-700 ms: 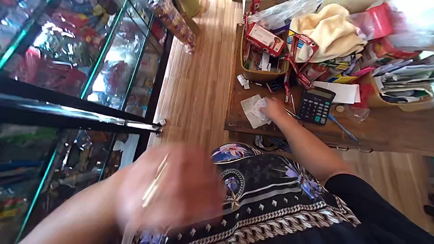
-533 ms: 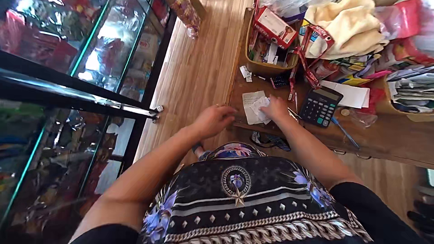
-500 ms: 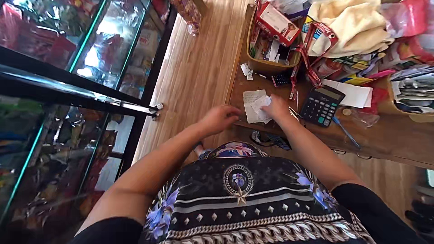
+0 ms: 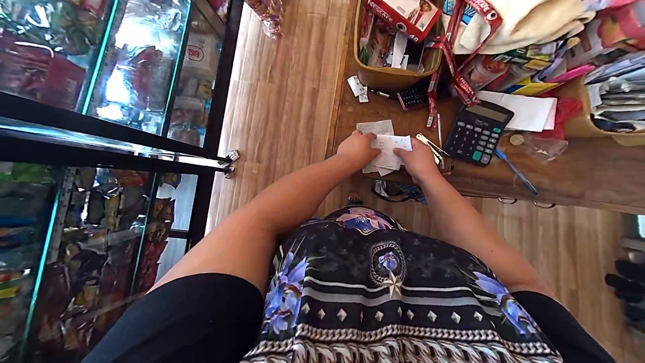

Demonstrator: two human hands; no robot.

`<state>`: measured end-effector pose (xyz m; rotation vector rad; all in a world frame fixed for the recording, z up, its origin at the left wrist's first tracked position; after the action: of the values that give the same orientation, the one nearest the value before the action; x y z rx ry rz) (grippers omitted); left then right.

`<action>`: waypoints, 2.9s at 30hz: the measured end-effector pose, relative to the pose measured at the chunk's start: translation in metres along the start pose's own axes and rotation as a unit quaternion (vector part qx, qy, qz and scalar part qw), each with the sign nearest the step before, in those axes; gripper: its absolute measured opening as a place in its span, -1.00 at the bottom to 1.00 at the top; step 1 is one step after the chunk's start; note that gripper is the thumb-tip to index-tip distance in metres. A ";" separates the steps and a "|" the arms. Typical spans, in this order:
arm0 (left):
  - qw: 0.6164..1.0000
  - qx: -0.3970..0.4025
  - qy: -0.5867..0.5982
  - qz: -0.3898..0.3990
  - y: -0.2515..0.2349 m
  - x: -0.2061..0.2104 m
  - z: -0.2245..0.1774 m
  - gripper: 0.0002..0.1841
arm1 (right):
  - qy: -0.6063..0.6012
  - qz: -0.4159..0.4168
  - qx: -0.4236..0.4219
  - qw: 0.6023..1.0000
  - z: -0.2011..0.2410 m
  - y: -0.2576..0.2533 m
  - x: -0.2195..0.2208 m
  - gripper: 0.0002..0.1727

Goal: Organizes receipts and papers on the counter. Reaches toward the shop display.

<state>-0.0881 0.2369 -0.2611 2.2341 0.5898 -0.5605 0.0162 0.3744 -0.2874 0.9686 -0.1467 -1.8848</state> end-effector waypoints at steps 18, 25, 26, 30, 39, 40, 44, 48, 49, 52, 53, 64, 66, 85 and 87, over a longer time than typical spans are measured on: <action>0.788 -0.085 0.610 -0.015 0.049 -0.001 -0.011 -0.67 | -0.258 0.049 0.026 0.965 0.022 0.042 -0.012 -0.75; 0.737 -0.091 0.666 -0.074 0.062 -0.014 0.000 -0.65 | -0.366 0.018 0.054 0.929 0.038 0.055 -0.025 -0.78; 0.733 -0.094 0.670 -0.075 0.062 -0.015 0.000 -0.64 | -0.367 0.020 0.052 0.929 0.042 0.055 -0.025 -0.80; 0.726 -0.093 0.677 -0.070 0.063 -0.015 -0.005 -0.64 | -0.316 0.002 0.020 0.949 0.054 0.047 -0.025 -0.86; 0.758 -0.071 0.644 -0.070 0.071 -0.025 0.004 -0.62 | -0.305 -0.044 0.000 0.951 0.047 0.042 -0.063 -0.85; 0.760 -0.068 0.643 -0.065 0.071 -0.025 0.002 -0.62 | -0.298 -0.042 -0.005 0.954 0.047 0.043 -0.063 -0.85; 0.766 -0.066 0.637 -0.055 0.075 -0.023 -0.002 -0.61 | -0.233 -0.022 -0.039 0.971 0.048 0.053 -0.056 -0.82; 0.776 -0.055 0.627 -0.041 0.078 -0.020 -0.012 -0.61 | -0.149 0.010 -0.074 0.986 0.055 0.061 -0.044 -0.76; 0.777 -0.052 0.626 -0.039 0.079 -0.019 -0.014 -0.62 | -0.128 0.012 -0.080 0.988 0.054 0.061 -0.041 -0.74; 0.782 -0.039 0.621 -0.034 0.080 -0.017 -0.020 -0.62 | -0.088 0.008 -0.087 0.992 0.054 0.059 -0.039 -0.70; 0.783 -0.037 0.620 -0.036 0.080 -0.017 -0.020 -0.64 | -0.087 0.007 -0.085 0.993 0.055 0.060 -0.040 -0.69; 0.775 -0.046 0.627 -0.067 0.083 -0.018 -0.016 -0.65 | -0.281 -0.099 -0.050 0.953 0.056 0.053 -0.051 -0.77; 0.772 -0.046 0.630 -0.073 0.083 -0.018 -0.014 -0.65 | -0.327 -0.131 -0.050 0.934 0.053 0.047 -0.064 -0.85; 0.777 -0.048 0.625 -0.066 0.084 -0.014 -0.012 -0.65 | -0.088 -0.049 -0.142 0.985 0.073 0.061 -0.022 -0.52; 0.779 -0.048 0.622 -0.068 0.084 -0.014 -0.011 -0.65 | -0.087 -0.038 -0.141 0.985 0.075 0.061 -0.019 -0.51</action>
<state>-0.0495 0.1900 -0.2003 2.2150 1.3623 1.0134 0.0125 0.3365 -0.1968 0.6256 0.0557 -1.9945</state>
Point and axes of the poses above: each hand's wrist, its own y-axis away from the middle knuckle, its own x-axis out of the palm, z = x × y, the point moved 4 cm from there along -y, towards the middle knuckle, and after that the axes turned 13 degrees about y, right-handed, at the moved point
